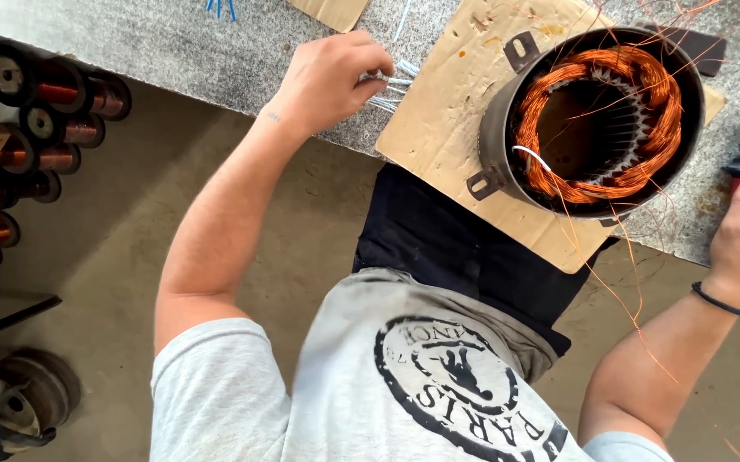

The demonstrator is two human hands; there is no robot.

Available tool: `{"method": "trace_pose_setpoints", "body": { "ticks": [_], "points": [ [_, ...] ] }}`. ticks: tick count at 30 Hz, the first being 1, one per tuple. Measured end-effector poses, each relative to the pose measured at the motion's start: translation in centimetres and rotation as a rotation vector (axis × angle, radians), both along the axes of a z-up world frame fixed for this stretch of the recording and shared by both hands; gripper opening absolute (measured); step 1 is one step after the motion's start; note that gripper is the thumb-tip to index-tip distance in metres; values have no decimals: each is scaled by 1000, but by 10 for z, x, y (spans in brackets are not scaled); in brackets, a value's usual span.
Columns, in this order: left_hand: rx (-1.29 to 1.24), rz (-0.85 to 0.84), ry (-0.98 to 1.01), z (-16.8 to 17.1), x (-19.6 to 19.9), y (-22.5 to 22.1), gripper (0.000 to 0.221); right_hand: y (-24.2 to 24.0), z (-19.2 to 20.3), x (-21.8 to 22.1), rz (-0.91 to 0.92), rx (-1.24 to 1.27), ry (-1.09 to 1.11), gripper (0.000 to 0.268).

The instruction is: Repairing an electric motor stator by cutting, stripping, and organizing copper wire windings using pliers.

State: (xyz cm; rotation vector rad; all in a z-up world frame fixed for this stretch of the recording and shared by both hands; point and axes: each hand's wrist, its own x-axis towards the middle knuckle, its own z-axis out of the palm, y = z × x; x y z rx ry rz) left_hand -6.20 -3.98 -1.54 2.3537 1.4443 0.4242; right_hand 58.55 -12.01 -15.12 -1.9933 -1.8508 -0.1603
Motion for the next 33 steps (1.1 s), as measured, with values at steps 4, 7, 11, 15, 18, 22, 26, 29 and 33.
{"method": "trace_pose_setpoints", "body": {
  "ticks": [4, 7, 11, 15, 18, 22, 26, 29, 33],
  "points": [
    [58, -80, -43, -2, -6, -8, 3, -3, -44, 41, -223, -168, 28, 90],
    [196, -133, 66, -6, -2, -3, 8, -3, -46, 44, -199, -159, 27, 88],
    [215, -171, 298, -7, 7, 9, 17, 16, 29, -34, -3, -22, 158, 42],
    [334, -227, 514, -11, 13, 15, 34, 12, 105, -92, 243, 138, 265, 23],
    [314, -191, 462, 5, 13, 11, 21, 17, 112, -90, 313, 227, 147, 27],
    [107, -100, 427, 43, -2, -8, 18, 14, 115, -92, 275, 245, 220, 30],
    [103, 98, 226, 60, -22, -41, 9, 5, 134, -103, 259, 317, 197, 24],
    [75, 140, -99, 70, -21, -67, 11, -8, 163, -117, 302, 308, 295, 21],
    [-124, 183, -798, 54, 8, -100, 10, -24, 199, -138, 504, 261, 575, 14]
  ]
}}
